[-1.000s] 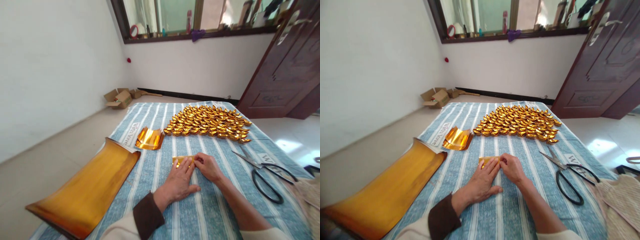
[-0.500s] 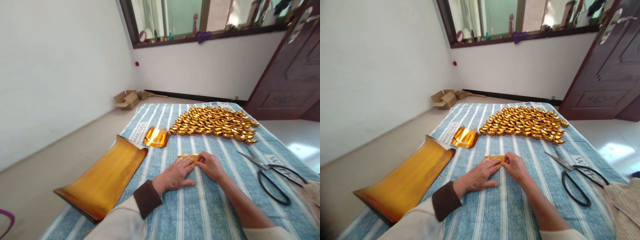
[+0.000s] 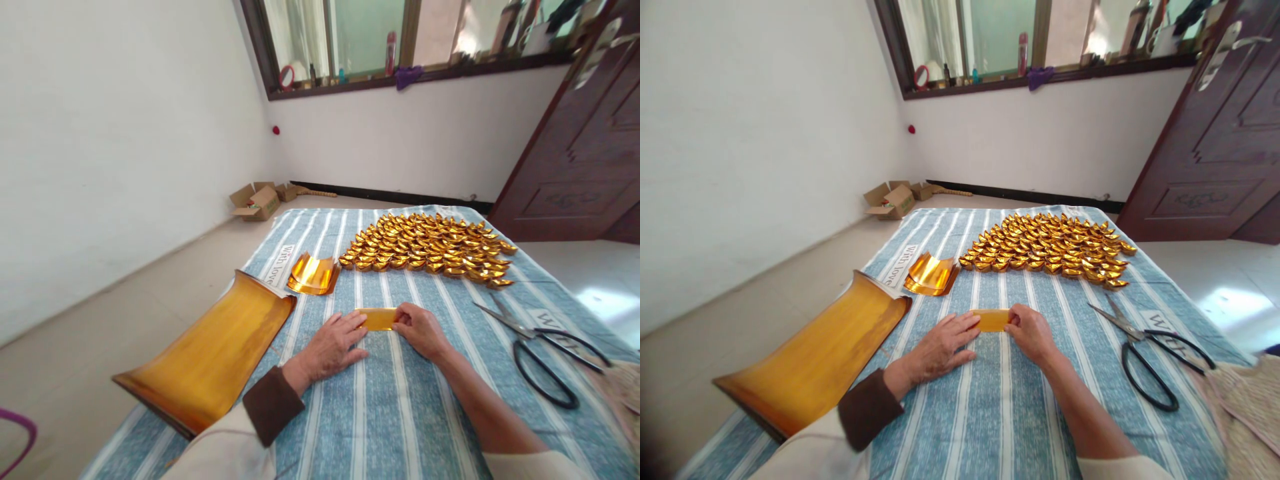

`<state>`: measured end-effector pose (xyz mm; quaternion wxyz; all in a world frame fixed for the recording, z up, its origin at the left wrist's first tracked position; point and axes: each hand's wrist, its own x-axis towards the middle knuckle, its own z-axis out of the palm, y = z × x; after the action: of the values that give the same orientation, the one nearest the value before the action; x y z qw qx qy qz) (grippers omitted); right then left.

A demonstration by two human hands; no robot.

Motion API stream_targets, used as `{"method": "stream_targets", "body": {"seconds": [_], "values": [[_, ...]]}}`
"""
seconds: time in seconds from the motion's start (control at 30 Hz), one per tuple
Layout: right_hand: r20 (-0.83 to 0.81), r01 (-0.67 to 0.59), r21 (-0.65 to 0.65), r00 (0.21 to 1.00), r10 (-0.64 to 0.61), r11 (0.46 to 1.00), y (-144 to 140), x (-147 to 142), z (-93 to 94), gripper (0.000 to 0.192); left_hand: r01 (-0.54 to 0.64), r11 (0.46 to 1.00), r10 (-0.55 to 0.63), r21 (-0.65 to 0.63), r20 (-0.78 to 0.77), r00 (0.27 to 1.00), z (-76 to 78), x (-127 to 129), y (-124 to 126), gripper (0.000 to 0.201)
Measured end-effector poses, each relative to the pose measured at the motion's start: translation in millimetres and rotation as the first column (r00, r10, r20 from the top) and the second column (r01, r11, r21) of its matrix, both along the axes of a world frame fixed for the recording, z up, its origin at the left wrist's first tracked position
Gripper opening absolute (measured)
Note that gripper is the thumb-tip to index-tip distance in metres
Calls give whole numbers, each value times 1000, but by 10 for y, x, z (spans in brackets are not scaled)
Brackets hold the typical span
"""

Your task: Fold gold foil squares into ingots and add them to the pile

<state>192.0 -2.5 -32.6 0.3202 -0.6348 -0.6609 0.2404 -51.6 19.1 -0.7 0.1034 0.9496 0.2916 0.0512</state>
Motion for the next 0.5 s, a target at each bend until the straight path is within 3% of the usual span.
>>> {"method": "stream_targets", "body": {"seconds": [0.3, 0.5], "values": [[-7, -13, 16, 1000, 13, 1000, 3, 13, 4, 6, -42, 997, 45, 67, -38, 998, 18, -92, 22, 32], [37, -51, 45, 998, 49, 998, -23, 28, 35, 10, -39, 995, 34, 97, 48, 998, -41, -84, 39, 24]]}}
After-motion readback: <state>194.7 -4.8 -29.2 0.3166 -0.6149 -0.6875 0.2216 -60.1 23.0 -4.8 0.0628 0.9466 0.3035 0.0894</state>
